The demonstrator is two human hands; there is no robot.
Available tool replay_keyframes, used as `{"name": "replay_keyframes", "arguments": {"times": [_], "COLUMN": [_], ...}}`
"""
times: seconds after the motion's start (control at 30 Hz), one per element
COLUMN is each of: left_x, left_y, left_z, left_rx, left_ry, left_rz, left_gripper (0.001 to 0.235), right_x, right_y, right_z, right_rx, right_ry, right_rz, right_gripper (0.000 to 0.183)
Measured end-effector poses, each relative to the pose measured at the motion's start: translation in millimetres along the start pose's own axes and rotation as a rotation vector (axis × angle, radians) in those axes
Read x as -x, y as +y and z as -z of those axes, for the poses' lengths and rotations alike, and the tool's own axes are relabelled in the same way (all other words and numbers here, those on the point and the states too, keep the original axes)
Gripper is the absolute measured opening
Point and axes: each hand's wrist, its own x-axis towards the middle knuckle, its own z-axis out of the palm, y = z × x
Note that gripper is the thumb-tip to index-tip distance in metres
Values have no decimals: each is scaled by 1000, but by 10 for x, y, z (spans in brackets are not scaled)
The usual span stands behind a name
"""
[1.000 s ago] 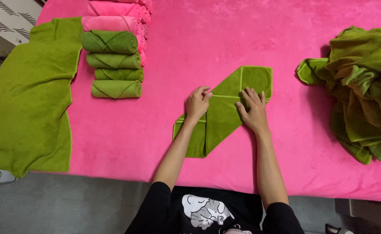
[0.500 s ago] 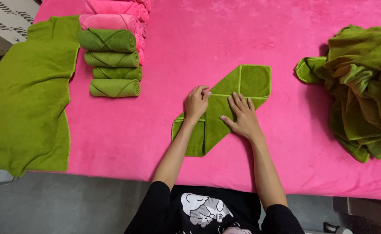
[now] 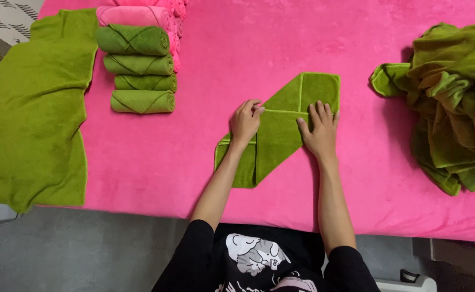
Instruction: Folding and rolling a green towel into a decorative shape on a massage table.
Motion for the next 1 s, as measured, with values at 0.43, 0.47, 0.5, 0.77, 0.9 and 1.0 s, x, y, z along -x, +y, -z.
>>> {"name": "replay_keyframes", "arguments": {"times": [0.43,0.47,0.5,0.77,0.9,1.0], "left_x": [381,512,643,1846,1887,1849], "left_y": [-14,44,88,464,394,361], "left_z": [-5,-32,-43,-100,-2,80], "left_rx": [-189,-189,-237,-380,-408,-306], "left_ry": [234,235,222,-268,-423,-333], "left_rz": [-394,-395,-498,-484,-400,-442], "left_gripper": [15,15,15,91,79,70], "right_x": [360,360,368,331,339,324], "right_y": [-524,-500,-489,-440,-501,-521], "right_z": [-95,-93,-108,-124,-56,-38], "right_rx": [16,17,8,-108,-155,-152], "right_ry": [-62,-60,-72,-125,-149,-162], "right_rz": [435,436,419,337,289,283], "right_gripper": [67,67,67,60,53,53]}}
